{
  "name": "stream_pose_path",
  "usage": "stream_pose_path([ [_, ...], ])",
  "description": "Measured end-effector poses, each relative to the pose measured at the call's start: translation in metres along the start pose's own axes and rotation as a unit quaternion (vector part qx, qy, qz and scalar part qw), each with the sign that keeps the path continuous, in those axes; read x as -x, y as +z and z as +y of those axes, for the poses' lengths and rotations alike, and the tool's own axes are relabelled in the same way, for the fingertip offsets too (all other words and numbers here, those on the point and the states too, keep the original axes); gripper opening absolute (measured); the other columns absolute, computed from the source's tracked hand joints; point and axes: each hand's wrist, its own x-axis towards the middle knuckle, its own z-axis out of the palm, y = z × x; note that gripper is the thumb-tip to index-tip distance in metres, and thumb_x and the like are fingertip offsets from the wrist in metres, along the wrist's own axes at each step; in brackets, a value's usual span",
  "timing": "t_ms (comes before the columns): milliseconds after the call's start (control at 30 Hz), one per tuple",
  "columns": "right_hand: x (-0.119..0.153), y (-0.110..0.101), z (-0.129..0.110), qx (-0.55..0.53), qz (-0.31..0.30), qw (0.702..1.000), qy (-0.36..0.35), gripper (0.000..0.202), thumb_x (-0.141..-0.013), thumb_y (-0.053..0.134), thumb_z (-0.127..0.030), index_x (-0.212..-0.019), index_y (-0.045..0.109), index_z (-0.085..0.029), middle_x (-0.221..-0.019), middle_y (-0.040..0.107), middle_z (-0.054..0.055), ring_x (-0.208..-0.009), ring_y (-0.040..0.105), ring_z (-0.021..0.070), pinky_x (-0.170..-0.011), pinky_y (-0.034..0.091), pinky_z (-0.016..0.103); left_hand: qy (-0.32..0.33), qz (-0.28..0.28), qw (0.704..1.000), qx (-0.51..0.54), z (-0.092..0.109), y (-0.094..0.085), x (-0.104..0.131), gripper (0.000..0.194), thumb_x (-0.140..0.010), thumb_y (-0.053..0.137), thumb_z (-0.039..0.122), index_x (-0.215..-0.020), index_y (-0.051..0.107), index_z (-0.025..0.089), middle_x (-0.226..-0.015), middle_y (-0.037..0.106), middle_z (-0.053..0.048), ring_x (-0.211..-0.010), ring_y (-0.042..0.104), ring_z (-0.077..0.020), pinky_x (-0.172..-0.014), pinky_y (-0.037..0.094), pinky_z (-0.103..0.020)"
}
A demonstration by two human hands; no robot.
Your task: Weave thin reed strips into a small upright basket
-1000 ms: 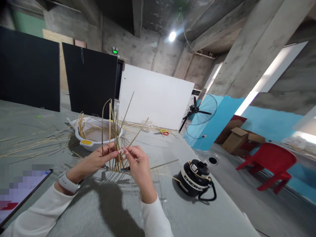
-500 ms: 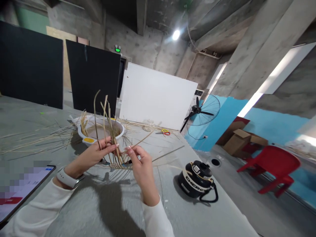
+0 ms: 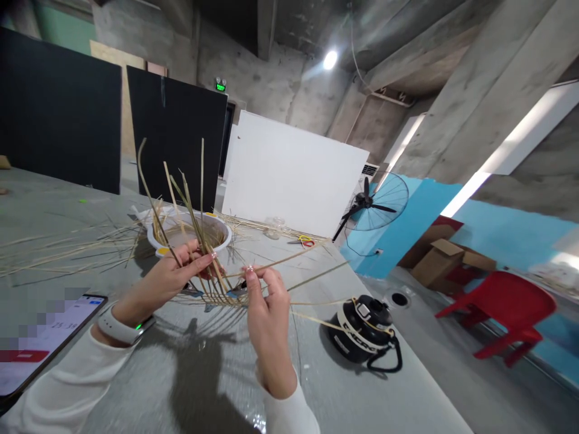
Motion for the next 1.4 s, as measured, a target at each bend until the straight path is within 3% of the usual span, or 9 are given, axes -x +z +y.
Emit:
stream_pose_path([
  [267,-0.015,-0.014,0.013,0.066,-0.085,0.994,0.037,0.030,-0.086,0.048,-0.039,-0.068,0.056,-0.017,-0.067,0.061,0.002,-0.068,0.056,0.0169,-0.066,0.041,0.027,0.037,0.016,0.993,-0.112,-0.017,0.016,0.002,0.018,-0.088,0.047,0.034,-0.079,0.049,0.019,-0.069,0.057,0.001,-0.067,0.057,-0.0153,-0.067,0.047,-0.029],
  [367,-0.011,-0.022,0.005,0.168,-0.002,0.986,-0.007,0.025,-0.083,0.053,-0.040,-0.076,0.059,-0.017,-0.071,0.061,0.004,-0.065,0.054,0.0167,-0.062,0.040,0.028,0.049,0.026,0.985,-0.165,-0.017,0.023,0.004,0.019,-0.088,0.046,0.031,-0.073,0.045,0.020,-0.066,0.053,0.002,-0.064,0.054,-0.0149,-0.064,0.044,-0.028],
  [433,-0.004,-0.024,-0.003,0.213,0.101,0.971,-0.046,0.024,-0.082,0.056,-0.039,-0.093,0.058,-0.017,-0.078,0.060,0.005,-0.060,0.051,0.0153,-0.058,0.041,0.028,0.050,0.027,0.982,-0.182,-0.015,0.027,0.005,0.020,-0.087,0.046,0.030,-0.070,0.044,0.020,-0.065,0.052,0.002,-0.063,0.053,-0.0148,-0.063,0.042,-0.027],
  [500,0.004,-0.021,-0.009,0.205,0.147,0.964,-0.084,0.032,-0.084,0.054,-0.034,-0.111,0.052,-0.018,-0.087,0.060,0.006,-0.056,0.050,0.0142,-0.055,0.042,0.028,0.048,0.016,0.982,-0.185,-0.013,0.030,0.006,0.019,-0.088,0.045,0.029,-0.071,0.046,0.020,-0.067,0.055,0.001,-0.064,0.054,-0.0152,-0.064,0.042,-0.027],
  [567,0.010,-0.015,-0.009,0.189,0.100,0.971,-0.110,0.034,-0.088,0.047,-0.028,-0.121,0.047,-0.019,-0.097,0.060,0.009,-0.059,0.053,0.0147,-0.055,0.043,0.028,0.046,-0.001,0.983,-0.180,-0.013,0.033,0.007,0.018,-0.089,0.043,0.027,-0.074,0.049,0.019,-0.069,0.058,0.000,-0.067,0.056,-0.0156,-0.066,0.042,-0.027],
  [633,0.012,-0.007,-0.005,0.194,0.003,0.974,-0.112,0.033,-0.091,0.039,-0.023,-0.123,0.047,-0.018,-0.102,0.062,0.012,-0.065,0.058,0.0165,-0.056,0.045,0.028,0.047,-0.010,0.983,-0.178,-0.013,0.036,0.007,0.017,-0.089,0.043,0.026,-0.075,0.051,0.019,-0.070,0.059,0.000,-0.067,0.056,-0.0154,-0.066,0.041,-0.027],
  [700,0.012,0.001,0.001,0.226,-0.073,0.966,-0.099,0.030,-0.091,0.037,-0.019,-0.116,0.053,-0.016,-0.099,0.064,0.013,-0.071,0.061,0.0190,-0.059,0.045,0.028,0.050,-0.008,0.983,-0.179,-0.014,0.037,0.008,0.017,-0.089,0.043,0.025,-0.075,0.049,0.019,-0.070,0.057,0.001,-0.066,0.054,-0.0149,-0.064,0.041,-0.026],
  [800,0.009,0.007,0.006,0.284,-0.122,0.948,-0.082,0.026,-0.089,0.039,-0.012,-0.104,0.060,-0.015,-0.089,0.064,0.012,-0.077,0.062,0.0212,-0.064,0.045,0.029,0.051,0.002,0.980,-0.193,-0.015,0.035,0.007,0.016,-0.088,0.043,0.026,-0.075,0.047,0.020,-0.068,0.053,0.001,-0.063,0.050,-0.0146,-0.061,0.039,-0.026],
  [1400,0.003,-0.004,0.003,0.319,-0.133,0.936,-0.071,0.027,-0.083,0.041,-0.005,-0.095,0.063,-0.016,-0.089,0.063,0.009,-0.080,0.061,0.0203,-0.071,0.046,0.030,0.058,0.022,0.984,-0.166,-0.020,0.024,0.003,0.019,-0.089,0.044,0.030,-0.074,0.046,0.019,-0.066,0.048,0.004,-0.063,0.049,-0.0133,-0.061,0.039,-0.025],
])
